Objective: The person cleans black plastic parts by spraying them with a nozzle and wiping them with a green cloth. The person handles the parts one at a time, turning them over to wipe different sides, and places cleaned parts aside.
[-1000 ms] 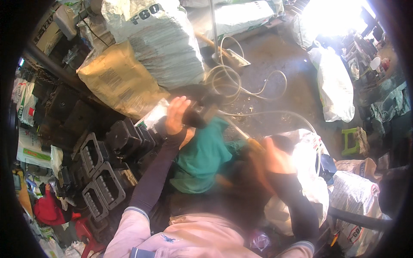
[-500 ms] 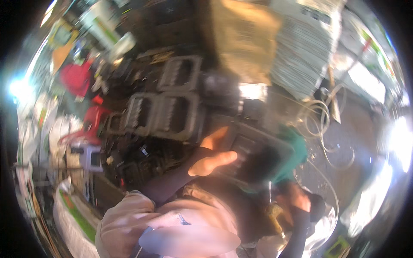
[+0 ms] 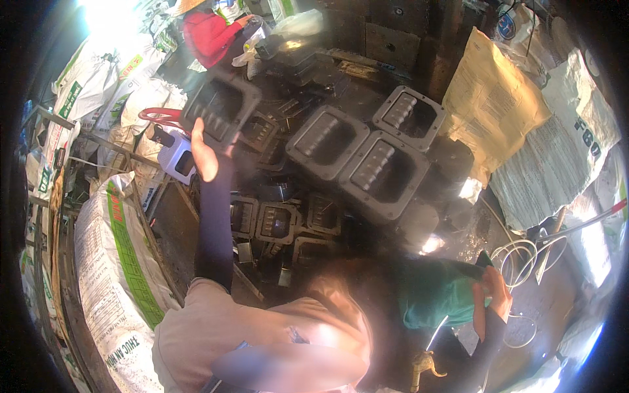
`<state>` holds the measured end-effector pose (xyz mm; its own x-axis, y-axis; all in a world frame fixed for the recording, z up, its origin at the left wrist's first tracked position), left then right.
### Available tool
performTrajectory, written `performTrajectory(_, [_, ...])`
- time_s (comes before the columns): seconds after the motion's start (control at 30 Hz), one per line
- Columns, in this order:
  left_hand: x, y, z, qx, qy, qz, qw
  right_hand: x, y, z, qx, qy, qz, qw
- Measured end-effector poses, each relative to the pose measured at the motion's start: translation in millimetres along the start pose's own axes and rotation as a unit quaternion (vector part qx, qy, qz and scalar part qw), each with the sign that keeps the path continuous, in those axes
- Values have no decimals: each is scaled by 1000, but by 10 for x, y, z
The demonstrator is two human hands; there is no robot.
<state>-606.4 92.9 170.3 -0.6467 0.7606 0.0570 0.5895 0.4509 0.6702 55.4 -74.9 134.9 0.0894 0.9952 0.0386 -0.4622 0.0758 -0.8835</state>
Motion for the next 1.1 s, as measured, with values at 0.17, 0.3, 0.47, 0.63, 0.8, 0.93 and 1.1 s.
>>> performTrajectory(0.17, [938, -1999, 659, 75, -156, -175, 969, -224, -36, -254, -7, 74, 24, 997])
performTrajectory(0.3, [1024, -3152, 1011, 226, -206, -327, 894, -396, -53, -412, -10, 108, 37, 993])
performTrajectory(0.47, [1385, -3389, 986, 409, -195, -237, 859, -505, -72, -467, -19, 108, 34, 993])
performTrajectory(0.63, [1747, -3189, 687, 605, -66, -170, 775, -581, 43, -463, -28, 127, 48, 990])
performTrajectory(0.8, [1482, -1667, 229, 574, 222, -46, 787, -764, 180, -436, -36, 120, 61, 990])
performTrajectory(0.93, [394, 264, -129, 427, 354, 26, 832, -970, 216, -575, -26, 155, 52, 986])
performTrajectory(1.1, [-2139, 1869, 21, 98, 471, 301, 823, -1233, 239, -608, -53, 186, 40, 980])
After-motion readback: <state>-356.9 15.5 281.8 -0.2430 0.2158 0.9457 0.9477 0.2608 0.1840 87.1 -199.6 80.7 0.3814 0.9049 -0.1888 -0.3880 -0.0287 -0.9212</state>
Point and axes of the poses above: each hand's wrist, its own x-axis towards the middle knuckle, its own y-axis out of the palm, z = x × y, the point moved 9 cm from there along x, towards the middle knuckle, and after that the axes turned 8 degrees about -x, right-handed, at the moved point
